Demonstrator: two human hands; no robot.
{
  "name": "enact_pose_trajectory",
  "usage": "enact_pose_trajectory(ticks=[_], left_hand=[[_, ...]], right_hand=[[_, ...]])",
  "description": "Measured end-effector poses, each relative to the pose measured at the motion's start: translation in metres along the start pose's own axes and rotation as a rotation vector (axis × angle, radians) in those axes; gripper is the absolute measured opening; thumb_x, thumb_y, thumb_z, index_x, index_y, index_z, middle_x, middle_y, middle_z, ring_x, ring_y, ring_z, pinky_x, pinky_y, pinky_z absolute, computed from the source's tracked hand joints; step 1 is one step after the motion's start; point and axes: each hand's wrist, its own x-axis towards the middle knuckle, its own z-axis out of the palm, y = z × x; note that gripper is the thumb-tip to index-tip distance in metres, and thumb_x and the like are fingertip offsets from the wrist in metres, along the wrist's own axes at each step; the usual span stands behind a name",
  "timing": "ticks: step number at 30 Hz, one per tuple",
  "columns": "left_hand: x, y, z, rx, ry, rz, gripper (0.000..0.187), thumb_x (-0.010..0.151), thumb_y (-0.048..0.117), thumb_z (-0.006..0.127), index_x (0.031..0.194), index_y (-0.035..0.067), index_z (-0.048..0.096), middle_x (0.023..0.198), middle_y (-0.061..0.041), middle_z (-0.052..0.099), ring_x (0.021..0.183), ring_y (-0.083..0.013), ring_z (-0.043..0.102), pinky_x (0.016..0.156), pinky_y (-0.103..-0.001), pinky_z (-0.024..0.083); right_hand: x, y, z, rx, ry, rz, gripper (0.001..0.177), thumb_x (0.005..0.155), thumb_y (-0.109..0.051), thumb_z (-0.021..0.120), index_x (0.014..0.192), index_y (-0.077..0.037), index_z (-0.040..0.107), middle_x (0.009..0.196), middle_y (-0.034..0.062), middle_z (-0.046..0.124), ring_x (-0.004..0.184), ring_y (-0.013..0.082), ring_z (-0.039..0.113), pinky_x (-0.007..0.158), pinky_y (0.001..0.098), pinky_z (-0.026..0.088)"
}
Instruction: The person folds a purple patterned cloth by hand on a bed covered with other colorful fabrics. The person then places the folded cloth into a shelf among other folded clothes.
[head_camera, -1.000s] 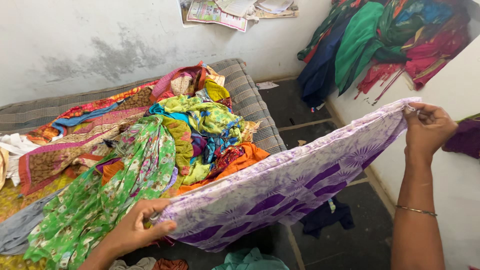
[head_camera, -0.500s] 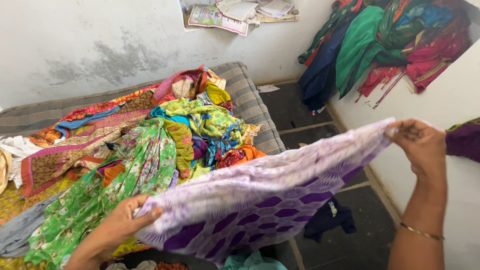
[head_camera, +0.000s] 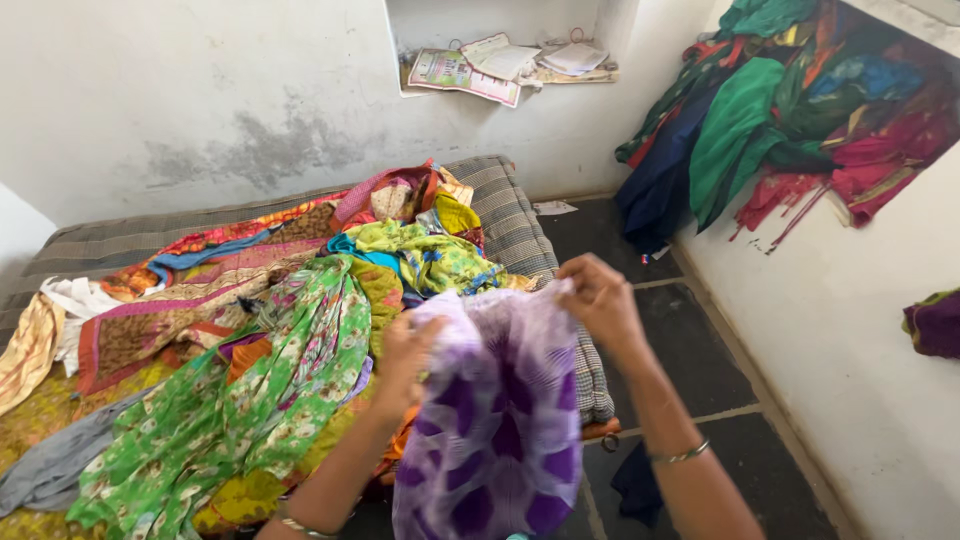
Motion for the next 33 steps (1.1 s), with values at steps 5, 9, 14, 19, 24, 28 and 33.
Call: enact_pose_trajectory(ticks=[5, 9, 14, 19, 24, 28, 33], left_hand=[[-0.039, 0.026, 0.062, 0.169, -0.163, 0.368, 0.023, 0.086, 0.017, 0.077, 0.101, 0.000, 0.074, 0.087, -0.004, 0.075, 0.071, -0.0071, 0.067, 0.065, -0.024, 0.055], [-0.062, 0.049, 0.074, 0.127, -0.362, 0.232, 0.027, 0.087, 0.017, 0.079, 0.104, -0.002, 0.073, 0.084, -0.004, 0.072, 0.068, -0.0059, 0.061, 0.060, -0.023, 0.051], [-0.075, 0.068, 0.080, 0.055, -0.570, 0.145, 0.034, 0.100, 0.027, 0.065, 0.119, -0.002, 0.070, 0.089, 0.000, 0.072, 0.075, -0.0026, 0.062, 0.064, -0.020, 0.049], [-0.092, 0.086, 0.090, 0.505, -0.435, 0.303, 0.052, 0.100, 0.047, 0.054, 0.124, 0.001, 0.062, 0.085, -0.011, 0.075, 0.078, -0.0192, 0.074, 0.067, -0.032, 0.055], [-0.117, 0.094, 0.093, 0.737, -0.383, 0.368, 0.061, 0.097, 0.058, 0.048, 0.125, 0.006, 0.061, 0.082, -0.017, 0.074, 0.077, -0.0324, 0.075, 0.067, -0.041, 0.054], [-0.118, 0.078, 0.090, 0.710, -0.333, 0.679, 0.046, 0.099, 0.047, 0.064, 0.127, 0.010, 0.064, 0.099, -0.012, 0.076, 0.092, -0.0306, 0.076, 0.081, -0.040, 0.056], [-0.109, 0.034, 0.070, 0.819, -0.138, 1.168, 0.086, 0.078, 0.037, 0.089, 0.146, 0.009, 0.044, 0.139, -0.015, 0.054, 0.131, -0.0363, 0.053, 0.111, -0.053, 0.039]], right_hand=[[-0.039, -0.044, 0.027, 0.113, -0.093, -0.005, 0.022, 0.082, 0.007, 0.072, 0.100, -0.002, 0.079, 0.092, 0.0027, 0.071, 0.064, 0.0063, 0.060, 0.055, 0.0222, 0.048], [-0.055, -0.063, 0.029, 0.038, -0.042, -0.205, 0.024, 0.086, 0.003, 0.074, 0.108, -0.005, 0.080, 0.090, 0.0046, 0.072, 0.076, 0.0073, 0.068, 0.062, 0.0218, 0.055], [-0.070, -0.077, 0.025, -0.003, 0.054, -0.190, 0.026, 0.093, 0.001, 0.071, 0.118, -0.003, 0.075, 0.099, 0.0054, 0.074, 0.082, 0.0096, 0.072, 0.063, 0.0235, 0.057], [-0.081, -0.079, 0.033, -0.063, 0.053, -0.261, 0.046, 0.077, -0.001, 0.081, 0.121, 0.002, 0.069, 0.104, 0.0115, 0.070, 0.087, 0.0150, 0.072, 0.070, 0.0250, 0.062], [-0.083, -0.065, 0.032, -0.082, 0.107, -0.213, 0.033, 0.080, 0.004, 0.078, 0.113, 0.002, 0.074, 0.102, 0.0099, 0.074, 0.088, 0.0154, 0.075, 0.072, 0.0249, 0.063], [-0.084, -0.052, 0.017, -0.001, 0.115, -0.233, 0.029, 0.082, 0.010, 0.073, 0.111, 0.004, 0.073, 0.105, 0.0106, 0.074, 0.092, 0.0151, 0.073, 0.075, 0.0239, 0.060], [-0.079, -0.054, -0.003, 0.102, 0.037, -0.205, 0.028, 0.083, 0.012, 0.074, 0.110, 0.005, 0.073, 0.102, 0.0095, 0.072, 0.088, 0.0102, 0.069, 0.071, 0.0215, 0.056]])
